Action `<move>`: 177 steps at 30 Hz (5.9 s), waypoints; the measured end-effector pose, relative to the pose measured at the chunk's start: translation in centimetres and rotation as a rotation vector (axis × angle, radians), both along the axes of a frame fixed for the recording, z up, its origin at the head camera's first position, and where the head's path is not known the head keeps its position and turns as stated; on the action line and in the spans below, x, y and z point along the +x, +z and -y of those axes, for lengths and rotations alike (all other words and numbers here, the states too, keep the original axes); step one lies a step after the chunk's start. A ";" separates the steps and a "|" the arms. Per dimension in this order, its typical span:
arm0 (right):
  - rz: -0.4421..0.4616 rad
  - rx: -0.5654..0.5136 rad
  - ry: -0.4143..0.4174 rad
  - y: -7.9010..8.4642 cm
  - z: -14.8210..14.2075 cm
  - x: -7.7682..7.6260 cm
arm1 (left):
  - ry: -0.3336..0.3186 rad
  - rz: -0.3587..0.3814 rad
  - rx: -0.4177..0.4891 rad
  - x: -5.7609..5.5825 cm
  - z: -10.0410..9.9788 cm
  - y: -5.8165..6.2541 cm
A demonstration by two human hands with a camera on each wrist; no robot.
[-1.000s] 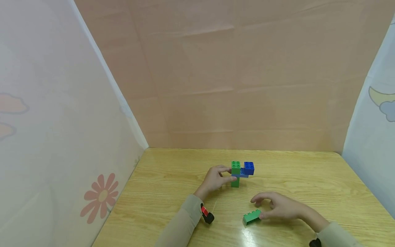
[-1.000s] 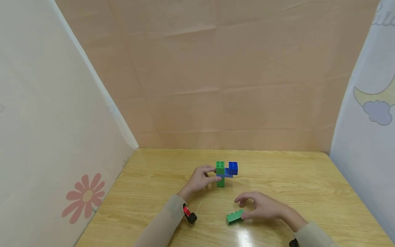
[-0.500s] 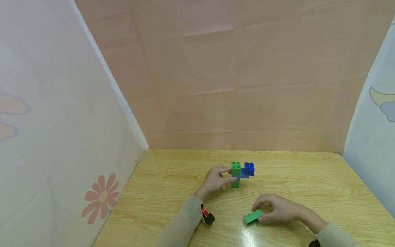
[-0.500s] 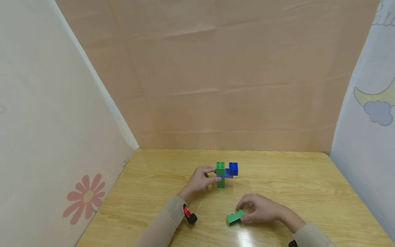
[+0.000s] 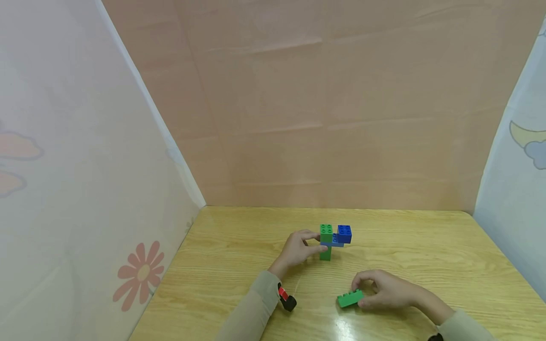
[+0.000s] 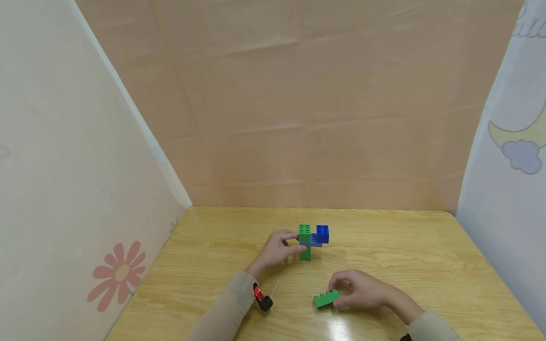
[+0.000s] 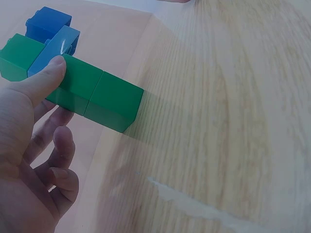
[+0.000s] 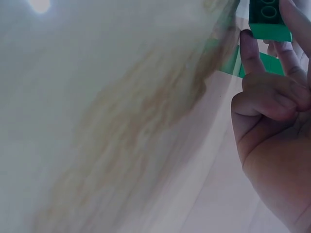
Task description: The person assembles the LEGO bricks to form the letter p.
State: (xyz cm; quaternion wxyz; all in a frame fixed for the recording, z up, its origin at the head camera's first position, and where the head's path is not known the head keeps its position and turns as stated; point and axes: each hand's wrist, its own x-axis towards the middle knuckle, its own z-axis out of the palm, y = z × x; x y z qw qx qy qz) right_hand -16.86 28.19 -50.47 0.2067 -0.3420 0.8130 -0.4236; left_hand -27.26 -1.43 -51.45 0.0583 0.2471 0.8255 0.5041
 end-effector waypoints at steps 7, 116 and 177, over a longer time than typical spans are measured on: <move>0.052 -0.059 -0.018 0.3 0.0 0.1 | 0.003 0.012 0.000 0.1 0.0 0.2; -0.273 -0.157 -0.453 6.9 4.2 -7.5 | -0.030 -0.046 0.022 -0.5 0.0 -0.3; -0.284 -0.164 -0.510 3.4 1.5 -6.3 | 0.052 0.036 0.047 0.3 -0.4 -1.5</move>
